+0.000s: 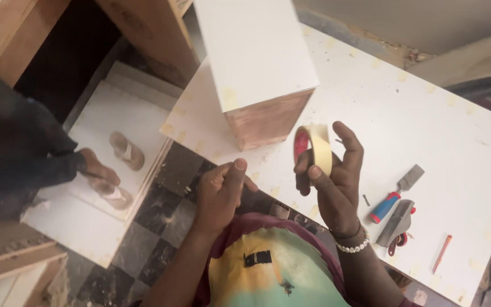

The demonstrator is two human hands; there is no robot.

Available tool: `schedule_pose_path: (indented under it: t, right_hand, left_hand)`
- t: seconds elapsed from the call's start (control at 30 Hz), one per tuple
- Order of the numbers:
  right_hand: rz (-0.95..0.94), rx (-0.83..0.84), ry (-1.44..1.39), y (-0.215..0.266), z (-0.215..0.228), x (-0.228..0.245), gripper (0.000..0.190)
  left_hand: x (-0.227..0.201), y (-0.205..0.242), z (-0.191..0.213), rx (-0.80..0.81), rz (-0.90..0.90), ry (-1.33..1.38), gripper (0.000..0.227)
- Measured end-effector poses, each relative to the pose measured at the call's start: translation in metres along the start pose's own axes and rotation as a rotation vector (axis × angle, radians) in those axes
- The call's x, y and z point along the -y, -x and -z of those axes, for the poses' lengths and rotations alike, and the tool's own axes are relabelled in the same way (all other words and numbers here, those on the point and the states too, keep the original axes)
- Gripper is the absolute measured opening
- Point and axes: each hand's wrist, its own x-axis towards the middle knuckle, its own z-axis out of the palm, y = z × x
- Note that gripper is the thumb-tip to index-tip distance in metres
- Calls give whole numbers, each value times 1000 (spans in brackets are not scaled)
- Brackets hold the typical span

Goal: Applying a white laminate sheet to a wooden box-like furniture component using adhesive, a scraper tool, and masking tape for reinforcement.

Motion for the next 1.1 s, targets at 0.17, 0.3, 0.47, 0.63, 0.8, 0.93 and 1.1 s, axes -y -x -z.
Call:
schedule_pose_path:
  t: [0.17,0.3,0.47,0.63,0.8,0.93,1.1]
  right_hand:
    - [-65,36,-193,5,-15,-19,73]
    - [-75,17,-89,3,-20,-24,68]
    - [-62,34,-66,3,-38,-20,63]
    - [-49,102,-67,1,-48,-23,65]
    - [-85,94,-69,3,-57,-25,65]
    - [-102,109,-73,7,-61,-26,65]
    - [-113,110,-78,12,-63,-25,65]
  left_hand:
    - [17,-20,25,-58,-250,141,43]
    - [-7,-34,38,21,-451,203,47]
    - [-6,-33,53,165,-346,323,66]
    - [-10,-29,59,41,-312,263,21]
    - [1,-33,60,10,-317,305,28]
    - [5,-34,57,13,-150,360,57]
    - [12,-39,56,18,-158,390,54]
